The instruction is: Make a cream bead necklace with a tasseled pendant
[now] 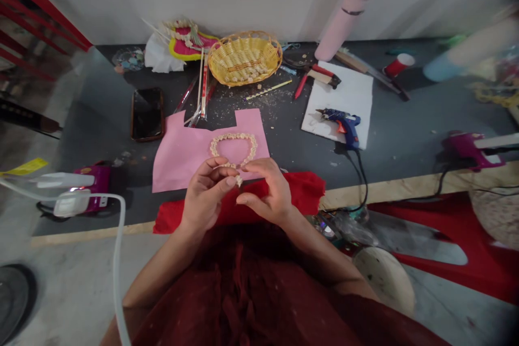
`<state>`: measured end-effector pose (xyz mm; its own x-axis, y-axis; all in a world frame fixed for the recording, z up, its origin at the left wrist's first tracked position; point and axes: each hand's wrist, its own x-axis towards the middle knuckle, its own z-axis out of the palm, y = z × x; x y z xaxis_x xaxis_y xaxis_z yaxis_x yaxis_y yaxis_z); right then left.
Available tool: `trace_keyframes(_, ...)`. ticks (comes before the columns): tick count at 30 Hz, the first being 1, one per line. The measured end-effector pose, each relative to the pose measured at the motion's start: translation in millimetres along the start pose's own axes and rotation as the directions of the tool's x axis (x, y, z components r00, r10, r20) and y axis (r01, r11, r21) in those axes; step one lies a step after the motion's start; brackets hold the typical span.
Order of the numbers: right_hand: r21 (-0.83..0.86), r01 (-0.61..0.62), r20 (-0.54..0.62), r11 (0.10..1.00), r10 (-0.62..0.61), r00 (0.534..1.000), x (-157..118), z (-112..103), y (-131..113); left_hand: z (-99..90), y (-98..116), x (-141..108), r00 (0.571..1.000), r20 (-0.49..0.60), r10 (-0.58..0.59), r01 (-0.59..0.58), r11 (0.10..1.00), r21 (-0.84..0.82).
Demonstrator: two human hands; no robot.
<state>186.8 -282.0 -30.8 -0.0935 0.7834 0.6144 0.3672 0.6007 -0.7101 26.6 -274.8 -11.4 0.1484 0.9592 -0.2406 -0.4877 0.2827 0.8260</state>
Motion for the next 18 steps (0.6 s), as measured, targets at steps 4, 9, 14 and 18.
trace_keyframes(4, 0.122, -0.215, 0.095, 0.969, 0.204, 0.974, -2.6, 1.7, -6.8, -0.3, 2.3, 2.2, 0.998, -0.013, -0.056, 0.055, 0.996, -0.068)
trace_keyframes(9, 0.217, -0.314, 0.111, 0.924, 0.296, 0.949, -4.8, 9.2, -8.2, -1.6, 3.2, 3.0, 1.0, -0.02, 0.011, -0.011, 0.999, -0.033)
trace_keyframes(14, 0.371, -0.494, 0.232, 0.786, 0.436, 0.869, -9.8, 17.4, -7.0, -5.9, 11.1, 4.1, 0.989, -0.017, 0.149, -0.146, 0.981, 0.128)
trace_keyframes(18, 0.403, -0.517, 0.226, 0.755, 0.465, 0.856, -17.6, 18.1, -7.7, -11.1, 18.6, 7.1, 0.974, 0.039, 0.223, -0.224, 0.923, 0.312)
